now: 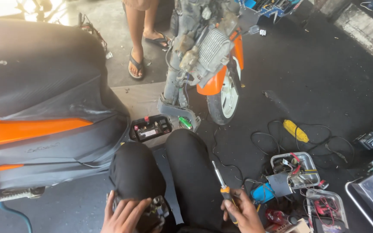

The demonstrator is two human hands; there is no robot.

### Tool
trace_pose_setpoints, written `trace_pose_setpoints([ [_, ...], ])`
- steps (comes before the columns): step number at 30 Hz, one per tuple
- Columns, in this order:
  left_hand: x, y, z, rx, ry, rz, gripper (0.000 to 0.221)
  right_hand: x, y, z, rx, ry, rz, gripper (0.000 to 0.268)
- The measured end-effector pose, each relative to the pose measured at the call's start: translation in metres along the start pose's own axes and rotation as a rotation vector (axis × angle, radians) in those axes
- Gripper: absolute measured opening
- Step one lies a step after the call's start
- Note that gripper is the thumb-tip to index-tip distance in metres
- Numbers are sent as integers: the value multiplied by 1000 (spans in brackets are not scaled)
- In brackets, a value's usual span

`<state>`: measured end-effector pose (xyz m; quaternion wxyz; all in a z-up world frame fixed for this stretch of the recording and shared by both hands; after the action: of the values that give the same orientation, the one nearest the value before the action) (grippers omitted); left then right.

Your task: Repairing the electrical system of a motorcycle by unscrewing components and inspecting wires.

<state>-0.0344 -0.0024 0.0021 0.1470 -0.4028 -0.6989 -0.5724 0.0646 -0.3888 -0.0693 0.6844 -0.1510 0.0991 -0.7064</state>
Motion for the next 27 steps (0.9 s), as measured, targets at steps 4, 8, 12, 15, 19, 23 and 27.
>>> trace_pose_setpoints([
  [4,28,29,-42,0,84,-260,55,38,79,-118,74,150,-45,31],
  [8,42,64,-34,-95,70,-278,48,46,118,-157,28,126,-262,36],
  [12,51,57,-41,-145,-31,-173,43,35,8,-70,3,-26,-325,33],
  [15,63,8,-66,-112,-155,8,42,2,-63,43,199,-39,5,25],
  [19,62,57,-122,55,-266,-96,67,-40,-88,69,321,208,287,21],
  [23,13,49,-123,80,-434,41,66,-66,-81,66,303,234,371,35],
  [27,-29,60,-134,99,-379,123,65,-69,-64,63,157,570,349,62],
])
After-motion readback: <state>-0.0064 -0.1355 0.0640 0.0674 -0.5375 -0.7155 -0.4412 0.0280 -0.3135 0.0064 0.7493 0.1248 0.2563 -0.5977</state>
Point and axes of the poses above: each hand's wrist, its own y-axis towards the middle knuckle, its own x-axis out of the back of the hand, z = x × y, the point moved 4 cm from there along y, towards the middle knuckle, and after that the axes turned 12 degrees about -z, right-handed, at the moved point
